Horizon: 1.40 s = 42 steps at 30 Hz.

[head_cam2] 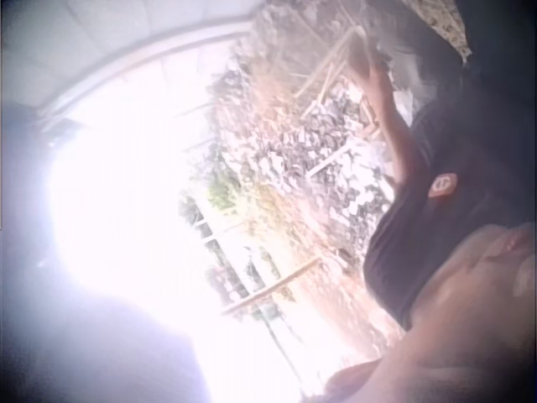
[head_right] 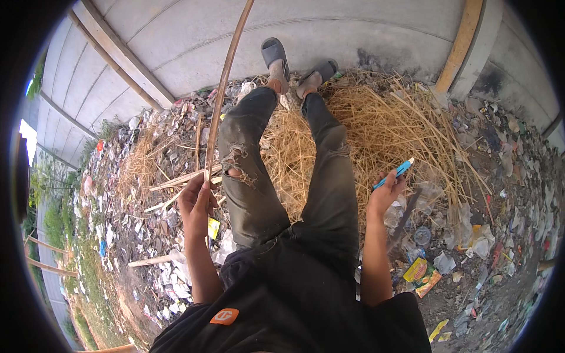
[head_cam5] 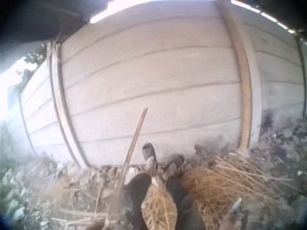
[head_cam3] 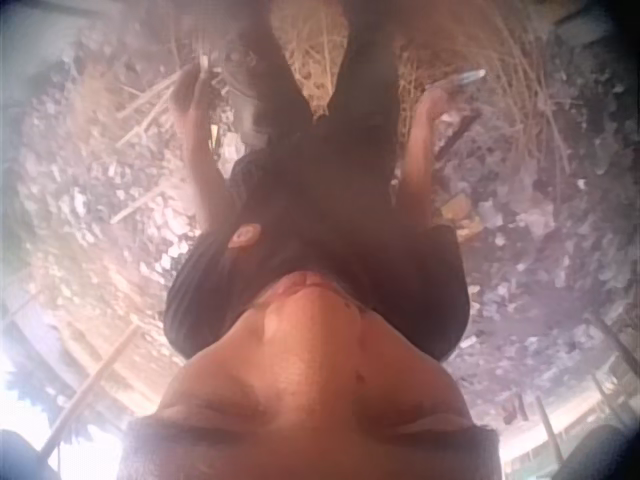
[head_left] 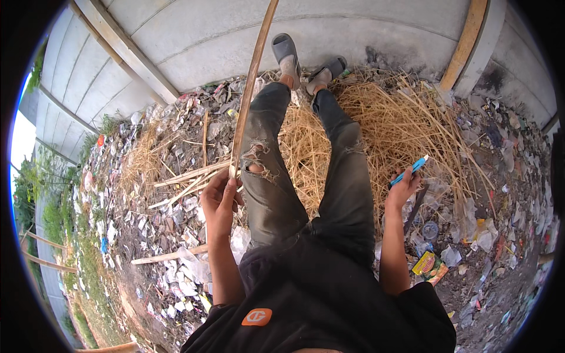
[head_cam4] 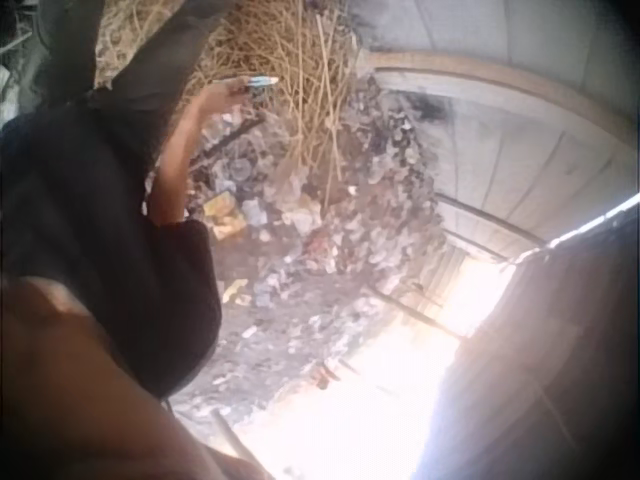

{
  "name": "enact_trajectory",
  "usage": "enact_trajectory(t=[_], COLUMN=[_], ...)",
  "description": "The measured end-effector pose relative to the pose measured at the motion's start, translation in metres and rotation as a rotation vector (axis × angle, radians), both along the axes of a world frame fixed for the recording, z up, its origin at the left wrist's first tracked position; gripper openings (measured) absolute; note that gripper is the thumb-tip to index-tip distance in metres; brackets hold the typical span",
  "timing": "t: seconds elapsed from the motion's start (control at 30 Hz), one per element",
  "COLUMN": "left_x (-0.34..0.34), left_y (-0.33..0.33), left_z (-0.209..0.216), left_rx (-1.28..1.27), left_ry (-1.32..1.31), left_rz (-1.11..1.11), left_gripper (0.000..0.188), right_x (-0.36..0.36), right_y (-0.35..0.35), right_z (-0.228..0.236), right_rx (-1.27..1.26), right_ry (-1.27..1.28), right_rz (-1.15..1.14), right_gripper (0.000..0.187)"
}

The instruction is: The person sits on a pile of straw and uses a utility knife to strip bark and sharpen a thin wooden stick. They then switch to a machete to split the stick lengthwise and continue refining the shape. The person handles multiple sticks, peeling and sharpening them one by one.

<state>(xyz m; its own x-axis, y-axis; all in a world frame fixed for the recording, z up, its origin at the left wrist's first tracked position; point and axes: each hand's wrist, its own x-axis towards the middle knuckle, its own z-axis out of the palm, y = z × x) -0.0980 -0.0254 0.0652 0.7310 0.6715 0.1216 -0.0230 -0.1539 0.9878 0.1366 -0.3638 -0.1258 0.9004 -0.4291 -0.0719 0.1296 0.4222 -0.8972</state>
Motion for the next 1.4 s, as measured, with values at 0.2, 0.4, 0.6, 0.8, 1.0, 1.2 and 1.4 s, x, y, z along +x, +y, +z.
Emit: enact_trajectory(t=[0.2,0.4,0.6,0.8,1.0,1.2,1.4], left_x=[0.036,0.056,0.062,0.066,0.063,0.076,0.082], left_y=[0.005,-0.002,0.003,0.002,0.000,-0.007,-0.007], left_z=[-0.083,-0.112,-0.107,-0.109,-0.122,-0.110,-0.111], left_rx=[-0.097,-0.159,0.038,0.083,0.075,0.066,0.023], left_ry=[0.109,0.217,0.359,0.397,0.454,0.402,0.393], left_rz=[-0.184,-0.237,-0.155,-0.046,-0.035,-0.059,-0.083], left_gripper=[0.029,0.028,0.027,0.028,0.027,0.028,0.030], right_x=[-0.042,-0.051,-0.036,-0.030,0.056,0.090,0.072], right_y=[0.084,0.137,0.172,0.189,0.195,0.180,0.175], right_z=[0.045,0.070,0.113,0.090,0.090,0.075,0.096], right_rx=[-0.222,-0.875,-1.358,-1.431,-1.643,-1.717,-1.546], right_ry=[-0.034,-0.264,-0.291,-0.440,-0.251,-0.624,-0.489], right_rz=[0.490,0.866,1.151,1.192,1.072,0.855,0.931], right_gripper=[0.027,0.045,0.056,0.055,0.064,0.061,0.054])
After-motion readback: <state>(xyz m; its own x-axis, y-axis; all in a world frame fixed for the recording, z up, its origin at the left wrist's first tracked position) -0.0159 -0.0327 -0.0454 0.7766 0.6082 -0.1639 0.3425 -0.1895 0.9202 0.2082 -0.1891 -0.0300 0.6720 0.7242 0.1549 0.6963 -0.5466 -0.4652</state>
